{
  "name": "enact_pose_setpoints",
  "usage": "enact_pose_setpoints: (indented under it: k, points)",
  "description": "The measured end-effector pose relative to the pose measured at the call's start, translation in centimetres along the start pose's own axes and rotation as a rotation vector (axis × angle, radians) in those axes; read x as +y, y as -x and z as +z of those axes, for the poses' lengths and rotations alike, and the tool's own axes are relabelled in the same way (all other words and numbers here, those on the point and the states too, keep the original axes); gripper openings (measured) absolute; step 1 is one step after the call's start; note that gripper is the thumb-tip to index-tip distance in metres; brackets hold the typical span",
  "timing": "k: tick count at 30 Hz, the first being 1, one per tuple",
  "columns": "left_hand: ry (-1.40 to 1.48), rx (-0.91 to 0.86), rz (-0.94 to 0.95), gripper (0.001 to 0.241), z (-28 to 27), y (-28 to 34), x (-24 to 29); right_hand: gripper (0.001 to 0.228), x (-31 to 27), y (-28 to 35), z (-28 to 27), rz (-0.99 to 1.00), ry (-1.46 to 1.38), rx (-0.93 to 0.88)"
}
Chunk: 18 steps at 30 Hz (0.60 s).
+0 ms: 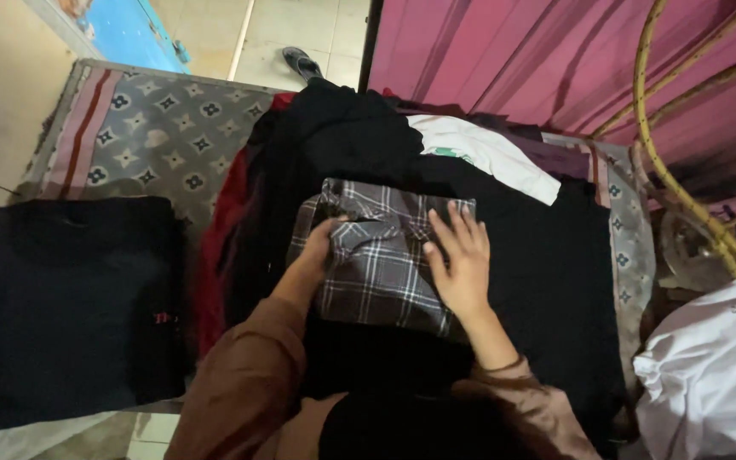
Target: The person folds several pieces of clothing, including a black shirt and a plaid shirt, on a bed. They smooth out the garments, fold the sleeves and sides, and stack the folded items neatly on the bed.
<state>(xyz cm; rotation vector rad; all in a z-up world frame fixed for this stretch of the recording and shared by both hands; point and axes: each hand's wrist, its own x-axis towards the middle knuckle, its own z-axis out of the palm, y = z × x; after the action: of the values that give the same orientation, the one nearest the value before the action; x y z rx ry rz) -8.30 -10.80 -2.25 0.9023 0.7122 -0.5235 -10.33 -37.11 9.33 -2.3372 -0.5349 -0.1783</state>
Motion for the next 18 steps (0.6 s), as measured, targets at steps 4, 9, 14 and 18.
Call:
enact_pose_setpoints:
  k: [4, 9, 14, 18]
  points:
    - [-0.198, 0.022, 0.225, 0.079, 3.1, 3.8, 1.6, 0.065, 3.4, 1.4, 4.5, -0.171, 0.574, -0.076]
    - [-0.680, 0.155, 1.076, 0.085, 0.3, 0.6, -1.8, 0.062, 3.3, 1.7, 5.9, -0.108, 0.623, -0.102]
    - [-0.585, 0.113, 1.006, 0.084, 0.3, 3.7, -1.1, 0.059, 3.0, 2.5, 5.4, -0.153, 0.562, -0.102]
    - [-0.650, 0.193, 0.965, 0.084, -0.2, 4.1, 1.1, 0.057, 1.8, 1.9, 6.1, -0.181, 0.501, -0.078]
